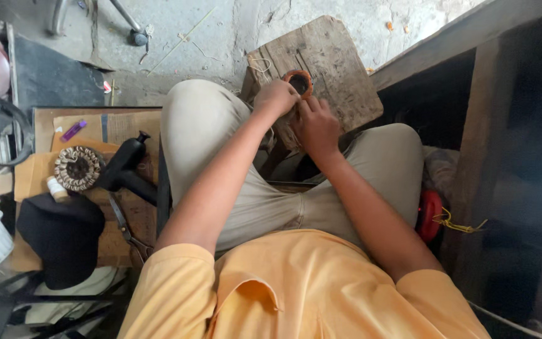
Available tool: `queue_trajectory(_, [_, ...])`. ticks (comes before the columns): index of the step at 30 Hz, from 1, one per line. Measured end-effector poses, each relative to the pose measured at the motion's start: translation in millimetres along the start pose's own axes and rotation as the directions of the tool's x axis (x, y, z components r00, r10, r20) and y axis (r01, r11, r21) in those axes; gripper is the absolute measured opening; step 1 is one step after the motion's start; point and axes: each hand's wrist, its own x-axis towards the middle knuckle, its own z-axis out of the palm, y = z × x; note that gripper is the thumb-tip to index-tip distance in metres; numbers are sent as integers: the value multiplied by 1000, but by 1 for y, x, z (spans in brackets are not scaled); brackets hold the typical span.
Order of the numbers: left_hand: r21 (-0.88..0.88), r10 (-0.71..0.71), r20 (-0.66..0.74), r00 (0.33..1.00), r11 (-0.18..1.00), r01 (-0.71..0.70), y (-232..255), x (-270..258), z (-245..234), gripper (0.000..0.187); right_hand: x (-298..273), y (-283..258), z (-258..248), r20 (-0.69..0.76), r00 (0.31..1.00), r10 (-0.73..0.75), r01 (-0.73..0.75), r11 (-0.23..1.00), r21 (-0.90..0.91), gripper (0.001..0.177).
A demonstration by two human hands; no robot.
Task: The person sits on the floor and uses scissors to cut a piece of white wire. They then proceed to wrap the wire around a circular copper coil, securing it in place by hand.
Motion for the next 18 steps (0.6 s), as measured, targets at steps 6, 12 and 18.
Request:
queue_trajectory(6, [-363, -63, -119, 991, 932, 16, -30, 10, 40, 22, 23, 22, -13, 115, 964, -241, 230, 968, 94, 32])
queue_trajectory(12, [-672, -75, -13, 997, 739, 46, -50, 37, 66, 23, 47, 45, -15, 195, 940, -281, 195, 908, 371, 20])
queue_trajectory(18, [-626, -65, -14, 998, 778, 42, -50, 34, 66, 23, 38, 29, -22, 188, 962, -198, 138, 947, 291, 24])
